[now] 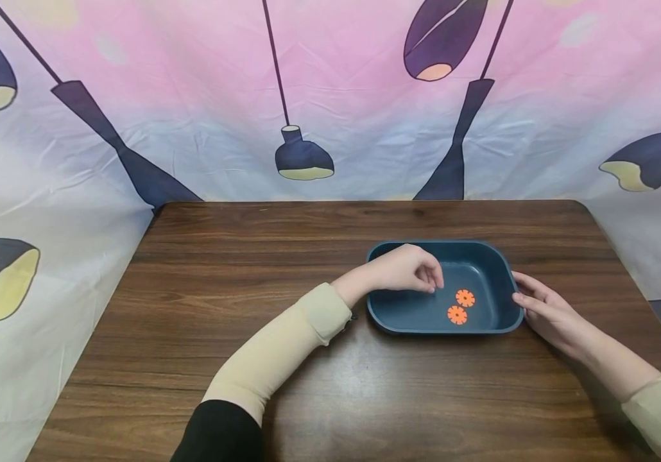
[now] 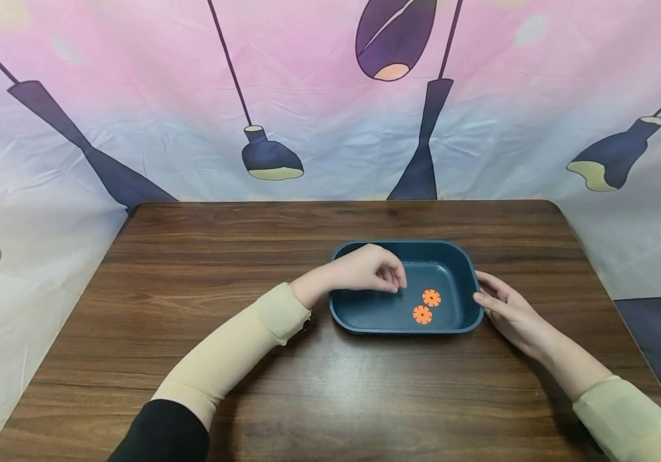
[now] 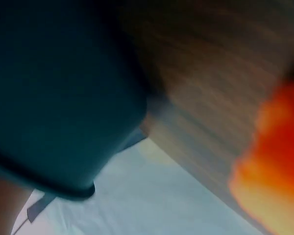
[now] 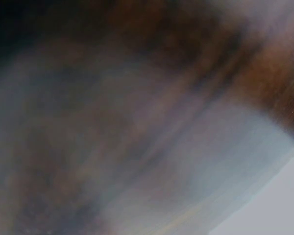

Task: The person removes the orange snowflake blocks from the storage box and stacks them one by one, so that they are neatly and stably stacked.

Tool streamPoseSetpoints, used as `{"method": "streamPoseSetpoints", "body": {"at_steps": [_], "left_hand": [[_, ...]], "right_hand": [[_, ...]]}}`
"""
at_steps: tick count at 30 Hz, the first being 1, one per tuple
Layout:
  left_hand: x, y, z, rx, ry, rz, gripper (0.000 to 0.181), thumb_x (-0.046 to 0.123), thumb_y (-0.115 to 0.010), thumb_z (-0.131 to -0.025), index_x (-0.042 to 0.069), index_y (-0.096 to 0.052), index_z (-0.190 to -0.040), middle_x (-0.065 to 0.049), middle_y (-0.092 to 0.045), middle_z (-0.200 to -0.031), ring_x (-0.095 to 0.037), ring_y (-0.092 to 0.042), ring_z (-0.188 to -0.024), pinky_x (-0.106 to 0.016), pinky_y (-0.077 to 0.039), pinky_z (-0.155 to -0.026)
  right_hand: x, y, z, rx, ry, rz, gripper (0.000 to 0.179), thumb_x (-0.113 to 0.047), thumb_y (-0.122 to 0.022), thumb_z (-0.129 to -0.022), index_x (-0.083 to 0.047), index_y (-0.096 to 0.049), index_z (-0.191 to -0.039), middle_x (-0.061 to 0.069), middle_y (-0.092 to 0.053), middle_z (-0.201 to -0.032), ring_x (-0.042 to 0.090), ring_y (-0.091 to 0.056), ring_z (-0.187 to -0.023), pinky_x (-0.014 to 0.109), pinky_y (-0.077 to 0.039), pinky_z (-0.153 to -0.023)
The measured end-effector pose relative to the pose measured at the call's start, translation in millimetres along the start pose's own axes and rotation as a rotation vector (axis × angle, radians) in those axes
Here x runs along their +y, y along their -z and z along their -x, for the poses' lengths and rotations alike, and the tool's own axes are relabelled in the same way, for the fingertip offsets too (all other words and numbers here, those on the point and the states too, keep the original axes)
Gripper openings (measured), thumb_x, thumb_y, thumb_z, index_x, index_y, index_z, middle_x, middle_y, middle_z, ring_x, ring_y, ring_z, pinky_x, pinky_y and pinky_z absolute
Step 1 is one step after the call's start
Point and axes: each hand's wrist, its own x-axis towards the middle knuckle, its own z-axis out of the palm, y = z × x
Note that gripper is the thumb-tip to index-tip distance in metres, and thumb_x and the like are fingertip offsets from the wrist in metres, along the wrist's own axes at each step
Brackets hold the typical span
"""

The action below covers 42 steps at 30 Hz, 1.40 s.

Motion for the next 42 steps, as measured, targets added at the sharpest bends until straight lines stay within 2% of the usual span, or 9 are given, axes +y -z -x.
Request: {"method": "streamPoseSetpoints", "body": {"at_steps": [8, 13, 17, 22, 29, 42], "left_hand": [[3.8, -15.7, -19.9, -0.036, 0.014, -0.019, 0.013, 0.003, -0.076, -0.097, 0.003, -0.078, -0.111, -0.007, -0.078, -0.108, -0.009, -0.07, -0.092, -0.011, -0.054, -0.083], [5.7, -22.8, -27.1, -0.049, 0.034, -0.042, 0.013, 0.003, -0.075, -0.097, 0.005, -0.077, -0.109, -0.005, -0.078, -0.108, -0.006, -0.071, -0.091, -0.009, -0.054, -0.082], [7.8, -26.7, -30.4, -0.055, 0.037, -0.062, 0.013, 0.003, -0.076, -0.097, 0.005, -0.077, -0.11, -0.005, -0.079, -0.108, -0.004, -0.071, -0.09, -0.007, -0.053, -0.082], [9.6, -31.3, -34.3, -0.096, 0.011, -0.115, 0.02, 0.005, -0.076, -0.097, 0.005, -0.077, -0.117, -0.005, -0.078, -0.113, -0.005, -0.07, -0.096, -0.006, -0.051, -0.084], [5.9, -38.5, -39.0, -0.122, -0.008, -0.176, 0.026, 0.008, -0.076, -0.098, 0.007, -0.076, -0.124, -0.003, -0.075, -0.119, -0.004, -0.068, -0.101, -0.005, -0.049, -0.086], [9.6, -45.7, -38.9, -0.183, -0.022, -0.294, 0.035, 0.016, -0.08, -0.097, 0.012, -0.073, -0.131, 0.0, -0.07, -0.127, -0.003, -0.064, -0.108, -0.006, -0.047, -0.09]], "right_hand": [[-0.4, -1.7, -1.4, -0.001, 0.008, -0.002, 0.036, -0.014, -0.045, -0.114, -0.035, -0.051, -0.143, -0.025, -0.062, -0.136, -0.012, -0.056, -0.125, 0.007, -0.045, -0.094], [-1.2, -2.4, -2.4, -0.006, 0.012, -0.002, 0.036, -0.014, -0.044, -0.114, -0.035, -0.051, -0.143, -0.026, -0.062, -0.136, -0.013, -0.056, -0.125, 0.006, -0.045, -0.094], [-2.1, -2.1, -3.0, -0.007, 0.019, -0.004, 0.036, -0.013, -0.044, -0.114, -0.035, -0.051, -0.143, -0.025, -0.063, -0.136, -0.012, -0.056, -0.125, 0.006, -0.045, -0.095], [-2.3, -0.9, -2.9, -0.006, 0.019, 0.001, 0.036, -0.013, -0.044, -0.114, -0.035, -0.051, -0.142, -0.026, -0.063, -0.136, -0.013, -0.056, -0.125, 0.006, -0.045, -0.094], [-0.7, 0.6, -2.1, -0.014, 0.022, -0.009, 0.037, -0.013, -0.043, -0.114, -0.035, -0.051, -0.143, -0.026, -0.063, -0.136, -0.013, -0.055, -0.125, 0.007, -0.044, -0.094], [1.8, 0.7, -0.4, -0.005, 0.02, -0.031, 0.036, -0.012, -0.043, -0.114, -0.035, -0.052, -0.141, -0.023, -0.064, -0.135, -0.01, -0.057, -0.123, 0.007, -0.045, -0.094]]}}
